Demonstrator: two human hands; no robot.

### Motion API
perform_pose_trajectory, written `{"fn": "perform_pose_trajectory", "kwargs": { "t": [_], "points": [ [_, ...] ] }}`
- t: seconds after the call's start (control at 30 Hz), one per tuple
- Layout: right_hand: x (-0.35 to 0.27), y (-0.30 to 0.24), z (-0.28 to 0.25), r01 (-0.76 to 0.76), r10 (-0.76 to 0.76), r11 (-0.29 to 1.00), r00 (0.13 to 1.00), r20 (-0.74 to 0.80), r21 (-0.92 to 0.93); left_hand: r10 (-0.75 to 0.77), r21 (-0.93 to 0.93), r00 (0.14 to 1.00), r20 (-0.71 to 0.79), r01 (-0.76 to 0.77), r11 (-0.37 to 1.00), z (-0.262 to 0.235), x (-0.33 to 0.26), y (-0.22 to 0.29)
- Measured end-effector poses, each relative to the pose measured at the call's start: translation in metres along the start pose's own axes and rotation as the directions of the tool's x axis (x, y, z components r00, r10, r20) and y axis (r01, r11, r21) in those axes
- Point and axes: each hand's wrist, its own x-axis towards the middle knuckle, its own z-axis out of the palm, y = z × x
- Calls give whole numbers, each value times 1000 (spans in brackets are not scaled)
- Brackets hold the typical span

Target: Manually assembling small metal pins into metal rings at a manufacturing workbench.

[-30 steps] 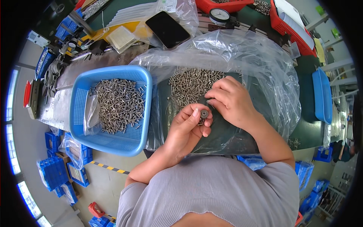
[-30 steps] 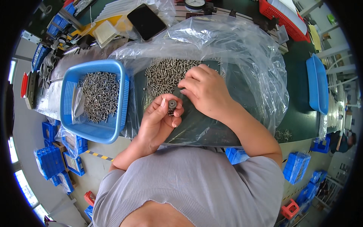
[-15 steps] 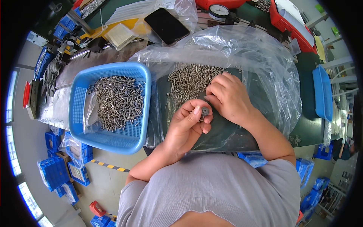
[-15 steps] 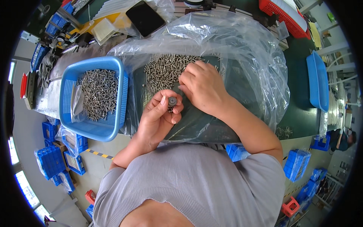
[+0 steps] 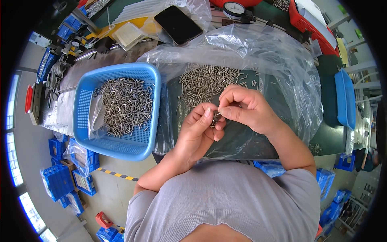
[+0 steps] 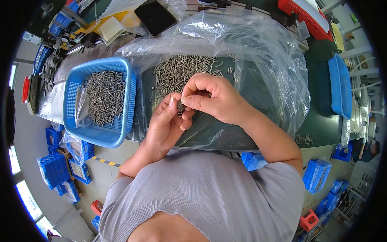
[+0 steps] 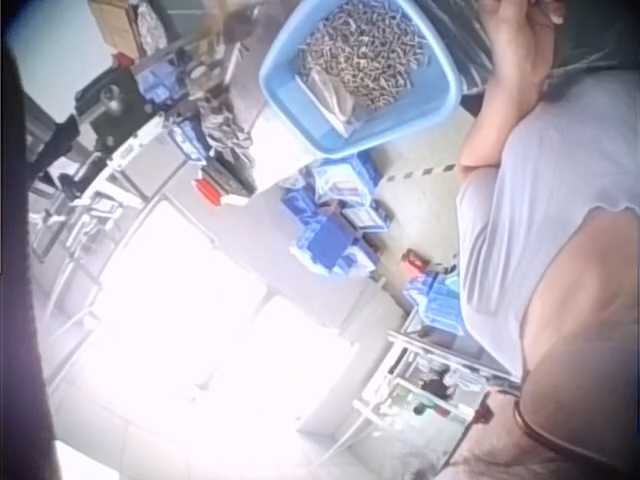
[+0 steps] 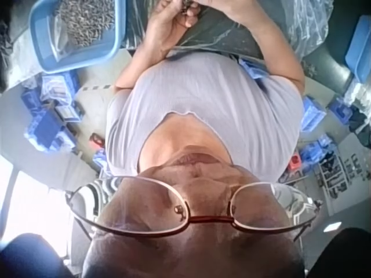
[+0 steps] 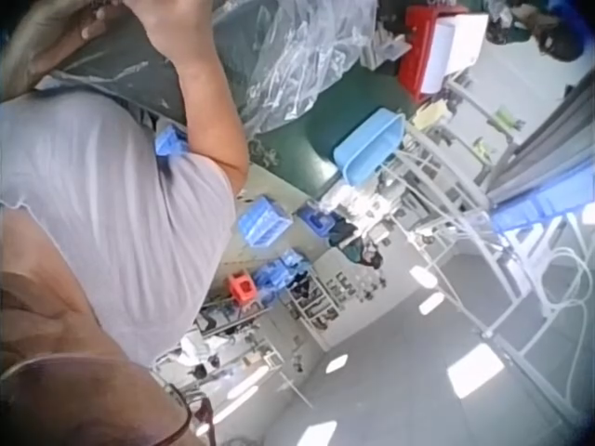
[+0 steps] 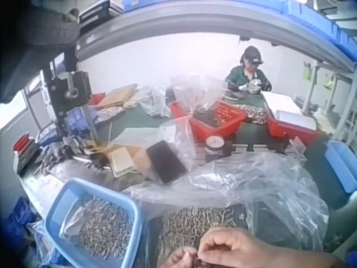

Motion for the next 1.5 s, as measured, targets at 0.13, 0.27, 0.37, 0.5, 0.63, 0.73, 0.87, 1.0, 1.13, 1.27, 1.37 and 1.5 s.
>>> {"fn": "perform_pose_trajectory", "kwargs": {
  "t": [0.13, 0.27, 0.37, 0.5, 0.63, 0.73, 0.87, 1.0, 1.13, 1.27, 1.37, 1.5],
  "points": [
    [0, -4, -2, 12, -9, 995, 999, 34, -99, 4, -5, 1000, -27, -4, 1000, 1, 0, 0],
    [2, -10, 5, 29, -31, 949, 1000, 1, -312, 5, 41, 1000, -8, -4, 999, 2, 2, 2],
    [1, -4, 4, 166, -175, 890, 984, 18, -424, -24, 13, 999, -28, 24, 1000, 4, 1, 3],
    [2, -7, 1, 244, -248, 821, 967, 64, -515, -27, -26, 999, -32, 26, 999, 0, 0, 0],
    [3, -7, -2, 241, -240, 854, 969, 61, -460, -3, 26, 1000, -22, 4, 1000, 0, 0, 0],
    [8, -4, -12, 244, -247, 843, 967, 58, -480, 31, -31, 1000, 6, -30, 999, -2, 0, -2],
    [16, 10, -12, 248, -437, 407, 898, 51, -879, 24, 4, 999, 33, -25, 1000, 1, 1, 0],
    [18, 16, -9, 266, -452, 266, 883, 124, -926, 13, 18, 999, 45, -13, 1000, 1, 1, 1],
    [16, 16, -11, 262, -421, 308, 900, 116, -915, 21, 22, 998, 52, -22, 1000, 1, 1, 1],
    [10, -1, -4, 31, -150, 821, 975, -164, -571, 29, -30, 999, 40, -28, 999, -2, 1, 0],
    [3, -7, -5, -30, 10, 981, 994, -105, -191, 25, -35, 999, 48, -23, 999, -2, 1, 0],
    [4, 2, -2, 144, -156, 964, 987, -37, -225, 10, -12, 1000, 7, -10, 1000, 0, 1, 0]
  ]
}}
